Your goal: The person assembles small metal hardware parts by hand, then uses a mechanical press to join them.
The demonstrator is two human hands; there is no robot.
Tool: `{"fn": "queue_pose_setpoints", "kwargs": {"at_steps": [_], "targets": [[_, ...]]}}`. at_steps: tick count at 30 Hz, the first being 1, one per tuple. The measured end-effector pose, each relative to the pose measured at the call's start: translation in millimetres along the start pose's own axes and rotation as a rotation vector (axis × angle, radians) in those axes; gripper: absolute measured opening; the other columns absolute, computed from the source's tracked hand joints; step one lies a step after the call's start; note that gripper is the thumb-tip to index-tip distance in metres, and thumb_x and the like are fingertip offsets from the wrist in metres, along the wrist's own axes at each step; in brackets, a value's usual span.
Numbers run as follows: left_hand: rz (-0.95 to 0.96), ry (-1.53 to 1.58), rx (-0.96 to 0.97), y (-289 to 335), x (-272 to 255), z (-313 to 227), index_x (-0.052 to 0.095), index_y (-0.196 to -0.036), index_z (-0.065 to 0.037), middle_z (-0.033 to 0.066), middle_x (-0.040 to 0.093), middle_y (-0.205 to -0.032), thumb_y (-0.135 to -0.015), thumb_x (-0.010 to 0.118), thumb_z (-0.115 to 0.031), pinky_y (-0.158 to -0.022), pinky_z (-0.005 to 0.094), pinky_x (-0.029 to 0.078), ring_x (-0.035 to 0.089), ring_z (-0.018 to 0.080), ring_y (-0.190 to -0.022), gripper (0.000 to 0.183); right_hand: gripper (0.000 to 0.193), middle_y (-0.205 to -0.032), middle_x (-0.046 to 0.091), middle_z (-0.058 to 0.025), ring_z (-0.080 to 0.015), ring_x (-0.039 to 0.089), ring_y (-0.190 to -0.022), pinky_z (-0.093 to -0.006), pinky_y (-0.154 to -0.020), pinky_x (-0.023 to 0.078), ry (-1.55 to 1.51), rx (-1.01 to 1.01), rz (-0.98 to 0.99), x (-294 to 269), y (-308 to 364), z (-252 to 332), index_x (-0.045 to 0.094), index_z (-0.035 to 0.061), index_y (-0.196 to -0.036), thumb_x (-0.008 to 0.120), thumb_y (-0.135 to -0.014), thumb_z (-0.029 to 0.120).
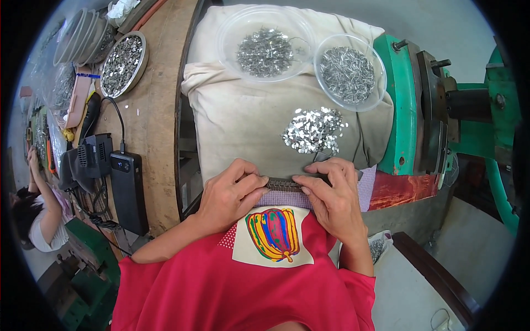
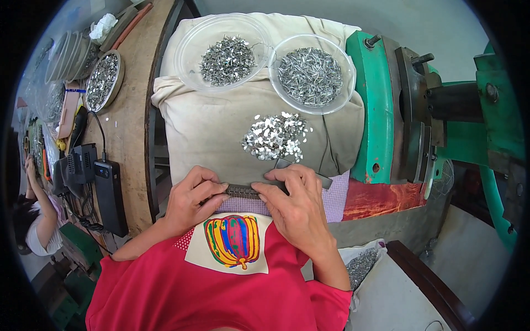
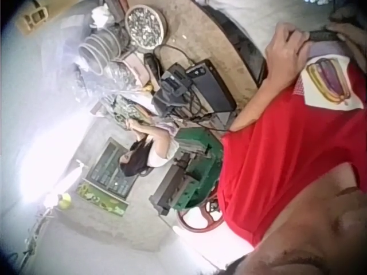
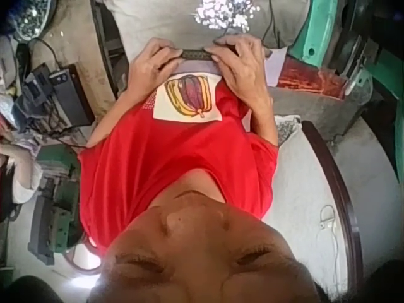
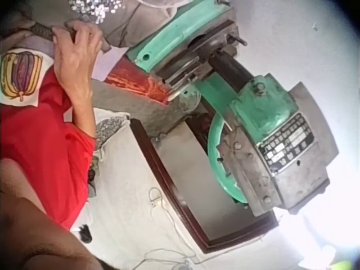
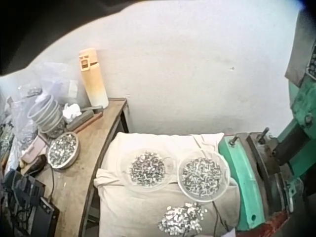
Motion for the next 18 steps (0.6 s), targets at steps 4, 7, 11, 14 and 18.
{"fn": "queue_pose_setpoints", "kwargs": {"at_steps": [4,7,11,14,18], "targets": [[0.006,-0.001,-0.008,0.4,0.2,-0.2,0.07,-0.096,-0.003,0.008,0.059,-0.097,-0.08,0.077,-0.009,-0.062,0.0358,0.053,0.065,0.0232,-0.074,0.018,0.027,-0.109,0.062,-0.0038,-0.0295,0.053,-0.108,-0.0418,-0.089,0.042,0.004,-0.004,-0.003,-0.3,1.2,-1.2,0.075,0.0121,-0.103,0.077,-0.077,0.009],[0.006,0.003,-0.009,-0.3,1.1,-0.2,0.07,-0.096,-0.003,0.0081,0.059,-0.097,-0.08,0.077,-0.009,-0.062,0.0359,0.053,0.066,0.0233,-0.074,0.018,0.027,-0.109,0.062,-0.0038,-0.0293,0.053,-0.107,-0.0416,-0.088,0.042,0.008,-0.007,-0.007,-0.4,2.2,-2.6,0.075,0.012,-0.103,0.077,-0.077,0.009],[0.011,0.002,-0.013,-0.5,-1.2,-0.9,0.07,-0.096,-0.003,0.0081,0.059,-0.097,-0.08,0.077,-0.009,-0.062,0.036,0.053,0.066,0.0233,-0.074,0.018,0.027,-0.108,0.062,-0.004,-0.0293,0.053,-0.107,-0.0414,-0.088,0.041,0.002,0.002,-0.013,-1.5,2.0,-1.6,0.075,0.0118,-0.103,0.077,-0.076,0.008],[0.014,-0.011,-0.013,-1.3,-1.0,-1.1,0.07,-0.096,-0.003,0.0081,0.059,-0.097,-0.08,0.077,-0.009,-0.063,0.0361,0.053,0.065,0.0233,-0.074,0.018,0.027,-0.104,0.063,-0.005,-0.0296,0.054,-0.103,-0.0408,-0.086,0.043,-0.004,0.013,-0.071,-6.6,3.6,-6.4,0.075,0.0103,-0.102,0.077,-0.075,0.006],[0.017,0.002,-0.027,-1.3,-0.5,-0.5,0.07,-0.096,-0.003,0.008,0.059,-0.097,-0.081,0.077,-0.009,-0.063,0.0365,0.053,0.065,0.0236,-0.074,0.018,0.028,-0.1,0.064,-0.0064,-0.0291,0.057,-0.097,-0.0396,-0.081,0.046,0.029,0.024,-0.17,-15.6,10.7,-16.1,0.074,0.0079,-0.101,0.077,-0.074,0.002]]}}
Point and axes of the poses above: each hand's wrist, its own y-axis away from the middle knuckle, its own x-axis out of the palm, z = x × y, the point moved 2 cm from there along -y, towards the middle knuckle
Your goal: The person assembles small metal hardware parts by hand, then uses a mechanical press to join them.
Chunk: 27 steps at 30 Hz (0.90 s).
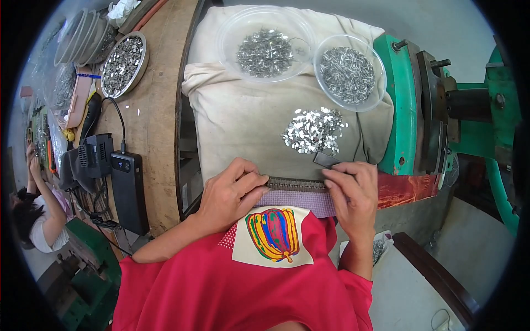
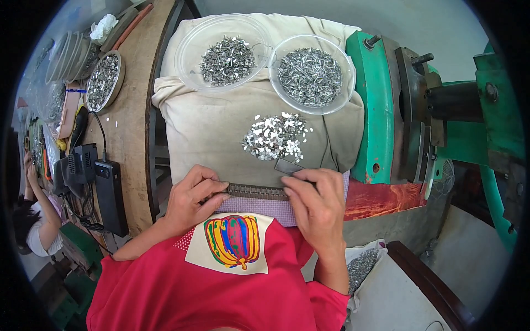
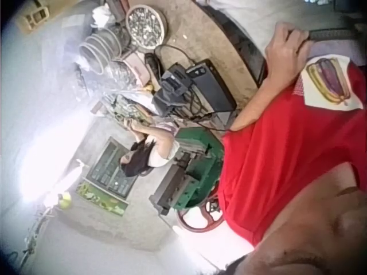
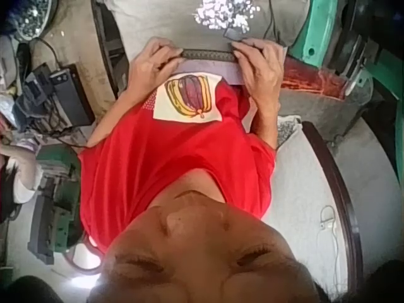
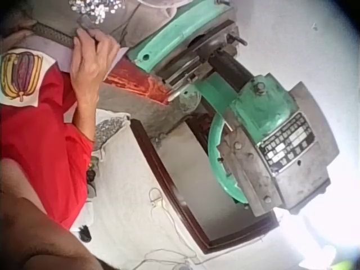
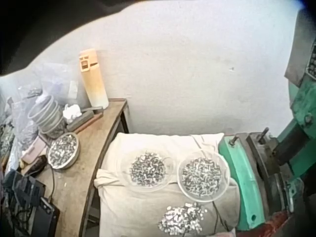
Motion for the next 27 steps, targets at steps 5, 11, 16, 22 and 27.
{"fn": "queue_pose_setpoints", "kwargs": {"at_steps": [5,11,16,22,27], "targets": [[0.016,0.002,-0.02,-1.1,-0.9,-1.1,0.07,-0.096,-0.003,0.008,0.059,-0.098,-0.081,0.077,-0.01,-0.063,0.0371,0.053,0.065,0.0246,-0.075,0.019,0.029,-0.097,0.064,-0.0084,-0.0279,0.058,-0.09,-0.0383,-0.077,0.048,0.125,0.143,-0.116,-6.9,15.2,-14.0,0.073,0.0052,-0.102,0.078,-0.074,0.0],[0.024,0.002,-0.046,-2.5,-0.9,-2.4,0.069,-0.1,-0.004,0.0082,0.058,-0.099,-0.081,0.078,-0.012,-0.063,0.0372,0.053,0.065,0.0251,-0.074,0.022,0.032,-0.097,0.063,-0.0089,-0.0283,0.06,-0.089,-0.0392,-0.076,0.049,0.145,0.224,-0.142,-12.5,19.6,-20.6,0.072,0.0047,-0.105,0.079,-0.074,0.001],[0.068,0.108,-0.174,-5.7,-6.5,-9.5,0.067,-0.098,-0.002,0.0087,0.058,-0.1,-0.085,0.075,-0.011,-0.06,0.0316,0.05,0.063,0.0183,-0.07,0.018,0.029,-0.095,0.063,-0.01,-0.029,0.062,-0.086,-0.0388,-0.074,0.051,0.132,0.17,-0.064,-14.6,8.5,-19.5,0.071,0.0033,-0.103,0.078,-0.075,0.002],[0.05,0.243,-0.295,-3.6,-10.6,-6.7,0.067,-0.098,0.0,0.0061,0.058,-0.101,-0.088,0.07,-0.004,-0.066,0.0231,0.045,0.056,0.0091,-0.075,0.012,0.023,-0.093,0.063,-0.0121,-0.0309,0.064,-0.085,-0.0398,-0.072,0.052,0.028,0.209,0.024,-18.7,3.7,-24.7,0.069,0.0007,-0.099,0.076,-0.078,0.001],[0.028,0.262,-0.284,-4.5,-12.7,-5.4,0.065,-0.095,0.001,0.0064,0.058,-0.098,-0.091,0.067,-0.007,-0.065,0.0255,0.046,0.056,0.0117,-0.073,0.009,0.027,-0.095,0.063,-0.0104,-0.021,0.062,-0.073,-0.0314,-0.064,0.05,0.044,0.158,0.029,-23.6,6.7,-27.3,0.069,0.0001,-0.104,0.076,-0.077,-0.002]]}}
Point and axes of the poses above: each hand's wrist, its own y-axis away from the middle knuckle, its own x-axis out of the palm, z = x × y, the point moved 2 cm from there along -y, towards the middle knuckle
